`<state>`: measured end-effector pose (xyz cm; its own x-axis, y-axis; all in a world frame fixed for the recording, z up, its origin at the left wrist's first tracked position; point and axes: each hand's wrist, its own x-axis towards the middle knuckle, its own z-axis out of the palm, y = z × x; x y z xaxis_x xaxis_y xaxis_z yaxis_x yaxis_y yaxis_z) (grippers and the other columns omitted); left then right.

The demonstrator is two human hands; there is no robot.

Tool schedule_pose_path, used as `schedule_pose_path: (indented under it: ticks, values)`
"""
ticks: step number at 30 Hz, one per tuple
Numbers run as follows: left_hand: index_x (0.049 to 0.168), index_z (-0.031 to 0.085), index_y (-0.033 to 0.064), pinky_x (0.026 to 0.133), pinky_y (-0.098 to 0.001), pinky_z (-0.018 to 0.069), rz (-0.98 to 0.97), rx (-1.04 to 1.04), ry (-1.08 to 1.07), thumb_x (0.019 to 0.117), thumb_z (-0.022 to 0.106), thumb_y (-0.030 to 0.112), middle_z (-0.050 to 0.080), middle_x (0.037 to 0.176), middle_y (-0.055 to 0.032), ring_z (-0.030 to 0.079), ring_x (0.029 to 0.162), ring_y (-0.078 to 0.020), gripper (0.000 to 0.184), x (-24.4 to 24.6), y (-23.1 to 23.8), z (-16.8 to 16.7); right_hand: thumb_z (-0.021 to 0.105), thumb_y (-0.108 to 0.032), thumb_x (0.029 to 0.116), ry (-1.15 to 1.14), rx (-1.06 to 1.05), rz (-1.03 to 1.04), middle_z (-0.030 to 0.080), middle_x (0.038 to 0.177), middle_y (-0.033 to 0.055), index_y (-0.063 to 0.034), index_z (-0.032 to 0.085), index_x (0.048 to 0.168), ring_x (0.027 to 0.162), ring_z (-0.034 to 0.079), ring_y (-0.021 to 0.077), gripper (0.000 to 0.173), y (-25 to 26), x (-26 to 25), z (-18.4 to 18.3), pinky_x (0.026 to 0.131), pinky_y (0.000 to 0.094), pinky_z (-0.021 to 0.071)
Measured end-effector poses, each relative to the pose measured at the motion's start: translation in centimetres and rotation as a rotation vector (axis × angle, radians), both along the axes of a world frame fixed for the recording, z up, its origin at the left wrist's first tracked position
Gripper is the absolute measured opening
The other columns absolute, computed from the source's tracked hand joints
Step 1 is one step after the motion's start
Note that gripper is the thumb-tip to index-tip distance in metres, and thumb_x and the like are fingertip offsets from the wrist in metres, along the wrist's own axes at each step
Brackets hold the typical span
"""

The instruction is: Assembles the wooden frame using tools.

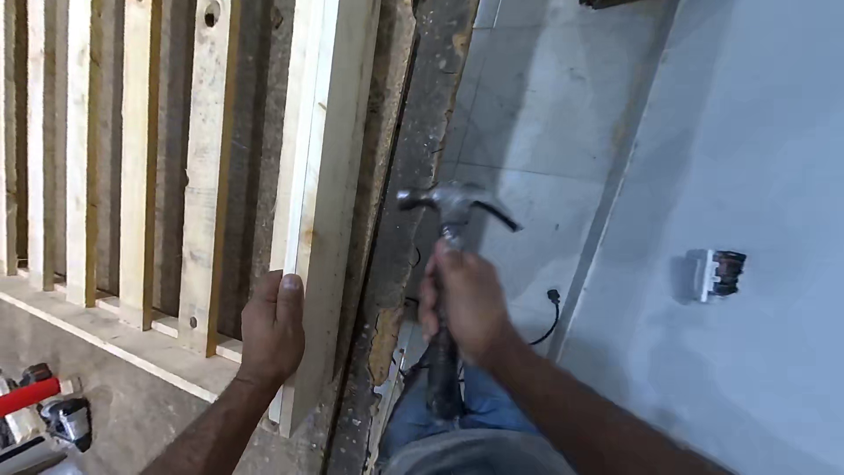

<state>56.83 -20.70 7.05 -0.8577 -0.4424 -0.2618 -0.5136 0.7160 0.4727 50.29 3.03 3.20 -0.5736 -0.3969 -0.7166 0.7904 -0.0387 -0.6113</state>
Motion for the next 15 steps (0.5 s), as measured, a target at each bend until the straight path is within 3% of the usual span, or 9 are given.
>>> schedule_pose_path:
  ticks: [3, 5, 7, 9, 10, 11, 12, 14, 15]
  values:
    - [0.100, 0.062, 0.0142, 0.053, -0.0316, 0.0477, 0.010, 0.008, 0.007, 0.1067, 0.032, 0.052, 0.051, 0.067, 0.0044, 0.053, 0.056, -0.0083, 0.049, 0.1, -0.3, -0.2, 0.039, -0.046, 0.1099, 0.026, -0.145, 0.573, 0.053, 0.065, -0.0006, -0.0075, 0.057, 0.103, 0.050, 0.055, 0.0109, 0.042, -0.8, 1.3, -0.3, 0.049, 0.0294, 0.0523]
    - [0.099, 0.062, 0.0158, 0.051, -0.0300, 0.0460, 0.029, 0.035, 0.013, 0.1064, 0.032, 0.052, 0.049, 0.064, 0.0056, 0.050, 0.053, -0.0072, 0.048, 0.3, -0.4, -0.3, 0.042, -0.047, 0.1087, 0.006, -0.151, 0.675, 0.053, 0.066, -0.0008, -0.0089, 0.059, 0.103, 0.050, 0.053, 0.0103, 0.042, 0.2, 0.9, -0.8, 0.048, 0.0288, 0.0487]
    - [0.097, 0.061, 0.0177, 0.049, -0.0275, 0.0446, 0.035, 0.055, 0.029, 0.1063, 0.033, 0.053, 0.048, 0.063, 0.0073, 0.049, 0.052, -0.0056, 0.047, 0.2, -0.6, -0.5, 0.043, -0.043, 0.1089, 0.002, -0.118, 0.396, 0.055, 0.063, 0.0006, -0.0074, 0.060, 0.100, 0.047, 0.054, 0.0105, 0.040, 1.7, 0.2, -1.4, 0.047, 0.0276, 0.0504]
    - [0.098, 0.062, 0.0181, 0.049, -0.0264, 0.0439, 0.046, 0.061, 0.023, 0.1068, 0.034, 0.053, 0.048, 0.064, 0.0079, 0.048, 0.052, -0.0051, 0.045, 0.3, -0.6, -0.4, 0.038, -0.044, 0.1101, 0.012, -0.109, -0.019, 0.055, 0.060, 0.0043, -0.0061, 0.057, 0.099, 0.042, 0.054, 0.0155, 0.044, 1.4, -0.4, -1.4, 0.042, 0.0337, 0.0542]
    - [0.099, 0.062, 0.0180, 0.048, -0.0256, 0.0435, 0.048, 0.061, 0.028, 0.1071, 0.034, 0.052, 0.048, 0.063, 0.0082, 0.048, 0.051, -0.0047, 0.045, 0.3, -0.5, -0.4, 0.035, -0.046, 0.1105, 0.013, -0.104, -0.121, 0.054, 0.060, 0.0054, -0.0061, 0.055, 0.101, 0.041, 0.054, 0.0179, 0.046, 0.6, 0.0, -1.3, 0.042, 0.0374, 0.0552]
    - [0.099, 0.062, 0.0176, 0.048, -0.0256, 0.0433, 0.051, 0.062, 0.032, 0.1073, 0.034, 0.051, 0.047, 0.062, 0.0081, 0.047, 0.050, -0.0047, 0.044, 0.3, -0.4, -0.4, 0.035, -0.044, 0.1103, 0.031, -0.103, -0.084, 0.056, 0.059, 0.0046, -0.0059, 0.055, 0.102, 0.042, 0.056, 0.0179, 0.044, -0.2, 0.9, -1.1, 0.042, 0.0374, 0.0564]
    - [0.100, 0.063, 0.0171, 0.048, -0.0260, 0.0436, 0.054, 0.058, 0.034, 0.1074, 0.035, 0.050, 0.047, 0.062, 0.0079, 0.047, 0.051, -0.0048, 0.043, 0.3, -0.3, -0.4, 0.037, -0.041, 0.1103, 0.030, -0.101, 0.115, 0.057, 0.061, 0.0033, -0.0046, 0.054, 0.101, 0.045, 0.058, 0.0158, 0.041, -0.7, 2.1, -0.8, 0.046, 0.0344, 0.0564]
    - [0.100, 0.061, 0.0162, 0.049, -0.0270, 0.0431, 0.054, 0.034, 0.025, 0.1075, 0.034, 0.049, 0.046, 0.062, 0.0077, 0.047, 0.051, -0.0053, 0.044, 0.5, -0.3, -0.4, 0.040, -0.046, 0.1094, -0.059, -0.149, 0.642, 0.055, 0.067, 0.0029, -0.0058, 0.055, 0.104, 0.050, 0.057, 0.0146, 0.044, -1.0, 3.5, -0.5, 0.050, 0.0330, 0.0535]
    - [0.100, 0.061, 0.0161, 0.049, -0.0266, 0.0434, 0.048, 0.025, 0.021, 0.1075, 0.033, 0.048, 0.045, 0.062, 0.0078, 0.047, 0.051, -0.0050, 0.043, 0.4, -0.3, -0.4, 0.043, -0.050, 0.1078, -0.076, -0.161, 0.768, 0.055, 0.070, 0.0042, -0.0067, 0.056, 0.106, 0.052, 0.056, 0.0165, 0.045, -0.5, 3.7, -0.5, 0.050, 0.0350, 0.0514]
